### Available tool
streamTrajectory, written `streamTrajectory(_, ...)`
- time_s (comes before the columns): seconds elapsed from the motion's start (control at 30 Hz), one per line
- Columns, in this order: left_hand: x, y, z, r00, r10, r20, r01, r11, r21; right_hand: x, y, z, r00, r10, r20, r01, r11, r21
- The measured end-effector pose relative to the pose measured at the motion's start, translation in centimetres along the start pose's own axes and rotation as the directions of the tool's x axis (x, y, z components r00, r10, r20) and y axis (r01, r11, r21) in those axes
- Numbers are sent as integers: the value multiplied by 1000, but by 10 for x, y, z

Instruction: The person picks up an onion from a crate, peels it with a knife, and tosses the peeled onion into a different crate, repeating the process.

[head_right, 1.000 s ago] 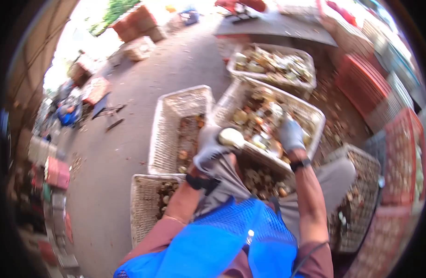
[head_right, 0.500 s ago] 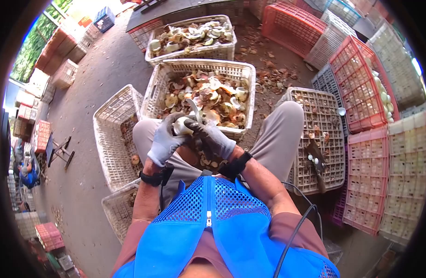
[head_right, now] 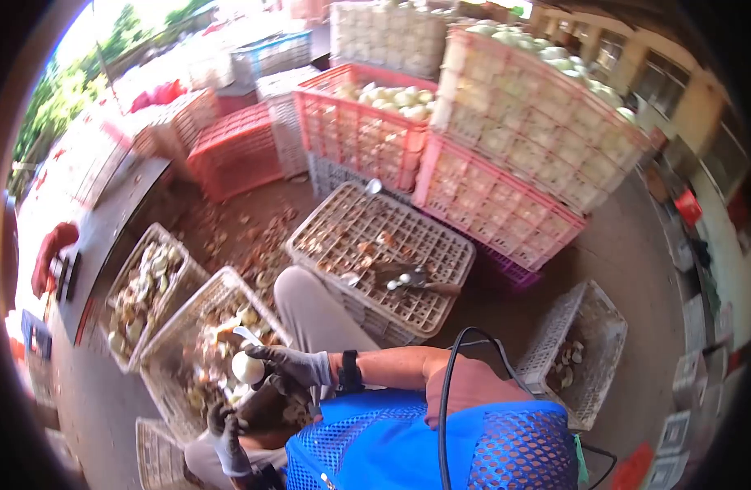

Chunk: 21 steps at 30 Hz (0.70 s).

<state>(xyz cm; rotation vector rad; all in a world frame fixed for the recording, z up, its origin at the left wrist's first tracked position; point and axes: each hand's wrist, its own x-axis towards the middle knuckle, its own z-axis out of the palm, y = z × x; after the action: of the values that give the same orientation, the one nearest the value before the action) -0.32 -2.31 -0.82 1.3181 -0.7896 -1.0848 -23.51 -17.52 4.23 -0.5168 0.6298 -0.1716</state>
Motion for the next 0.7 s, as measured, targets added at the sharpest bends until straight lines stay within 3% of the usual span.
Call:
streamTrajectory(0.07,11,-25,-13,997,-22,68,19,999,37,-32,-24,-11,992,-126,19,126,992,10)
streamTrajectory(0.1,-8,25,21,988,-151,30,150,988,34,-38,-37,-13,927,-352,-128,350,936,-39)
streamTrajectory(0.13,-6,23,18,984,-167,63,165,986,39,-43,-50,-15,798,-548,-251,537,836,-116)
streamTrajectory(0.17,-6,24,16,982,-177,68,175,984,25,-48,-68,-39,868,-472,-152,488,869,86)
streamTrajectory(0.2,-7,23,15,980,-188,67,188,982,11,-15,-98,-88,862,-493,113,430,832,350)
streamTrajectory(0.23,-7,23,12,979,-191,68,191,982,9,-46,-132,-74,641,-717,-274,747,664,10)
streamTrajectory(0.27,-7,25,11,978,-202,54,201,979,29,-59,-179,-80,503,-826,-254,813,552,-186)
streamTrajectory(0.33,-9,33,12,975,-221,18,220,973,63,-86,-279,-93,267,-864,-426,867,408,-284)
streamTrajectory(0.37,-10,30,9,978,-210,23,209,977,36,-121,-311,-81,284,-862,-419,814,448,-370)
streamTrajectory(0.4,-11,31,10,977,-215,12,215,977,6,-118,-368,-110,226,-870,-438,921,337,-196)
streamTrajectory(0.43,-13,32,14,976,-218,-1,217,976,-27,-124,-386,-104,-69,-889,-453,881,159,-446)
streamTrajectory(0.47,-15,34,15,975,-221,-18,220,974,-61,-129,-395,-94,-160,-829,-535,765,238,-598)
streamTrajectory(0.53,-18,36,13,980,-194,-29,194,981,-20,-105,-399,-104,-173,-820,-546,614,343,-711)
streamTrajectory(0.6,-19,31,8,979,-191,-78,191,982,1,-67,-364,-100,41,-885,-464,684,364,-633)
streamTrajectory(0.67,-23,44,4,978,-193,-80,193,981,-11,-6,-319,-114,344,-889,-301,707,456,-540)
streamTrajectory(0.7,-28,54,5,975,-185,-123,179,982,-58,7,-284,-106,554,-811,-189,640,560,-526)
